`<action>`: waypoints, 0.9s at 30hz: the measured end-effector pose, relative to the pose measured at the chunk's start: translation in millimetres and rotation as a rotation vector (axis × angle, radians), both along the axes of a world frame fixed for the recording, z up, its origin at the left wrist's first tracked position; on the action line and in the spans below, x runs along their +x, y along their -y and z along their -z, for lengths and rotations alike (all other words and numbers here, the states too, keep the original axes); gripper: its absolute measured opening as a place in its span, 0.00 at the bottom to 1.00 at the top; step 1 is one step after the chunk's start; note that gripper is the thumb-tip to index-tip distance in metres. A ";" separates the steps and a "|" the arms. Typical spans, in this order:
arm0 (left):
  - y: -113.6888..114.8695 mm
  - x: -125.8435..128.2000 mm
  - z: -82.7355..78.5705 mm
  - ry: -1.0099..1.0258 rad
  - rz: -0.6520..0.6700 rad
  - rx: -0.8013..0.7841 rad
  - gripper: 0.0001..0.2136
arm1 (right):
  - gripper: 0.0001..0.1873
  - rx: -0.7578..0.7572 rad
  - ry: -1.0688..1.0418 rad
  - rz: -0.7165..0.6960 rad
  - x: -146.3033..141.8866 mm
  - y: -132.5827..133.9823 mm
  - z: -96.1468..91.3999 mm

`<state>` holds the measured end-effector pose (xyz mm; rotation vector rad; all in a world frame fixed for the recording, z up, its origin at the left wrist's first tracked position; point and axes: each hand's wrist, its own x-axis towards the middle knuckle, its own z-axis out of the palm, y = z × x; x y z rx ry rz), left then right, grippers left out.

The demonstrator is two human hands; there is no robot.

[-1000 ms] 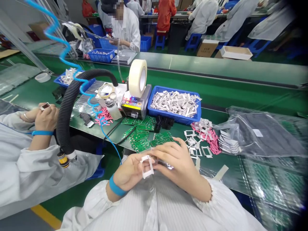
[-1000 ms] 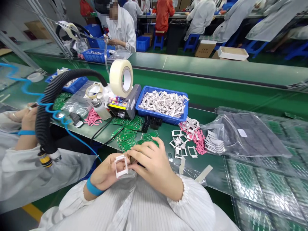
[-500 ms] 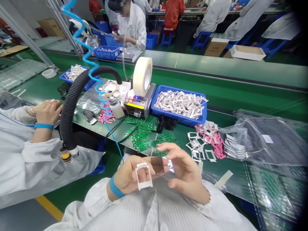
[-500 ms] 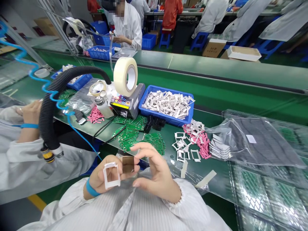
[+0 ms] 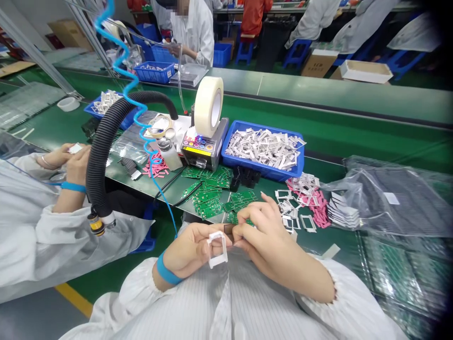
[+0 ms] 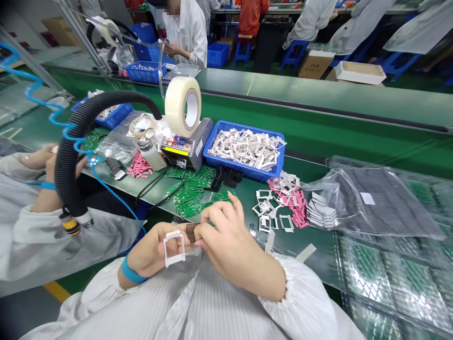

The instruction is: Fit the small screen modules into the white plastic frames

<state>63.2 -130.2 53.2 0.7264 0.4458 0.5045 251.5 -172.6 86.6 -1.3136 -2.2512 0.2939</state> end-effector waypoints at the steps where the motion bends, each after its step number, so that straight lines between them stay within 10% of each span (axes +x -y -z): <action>1: 0.1 -0.1 1.9 -0.001 0.008 -0.042 0.19 | 0.07 -0.004 -0.012 0.004 -0.5 0.5 1.7; 8: -2.0 -2.4 14.8 0.077 0.074 -0.268 0.17 | 0.06 0.100 -0.402 0.415 19.2 17.6 27.3; 18: -6.8 -6.4 3.1 0.245 0.005 -0.369 0.15 | 0.11 -0.050 0.343 0.524 14.0 43.3 117.5; 27: -1.3 -6.1 -8.3 0.197 -0.033 -0.195 0.17 | 0.12 0.022 -0.170 0.207 14.0 18.1 18.1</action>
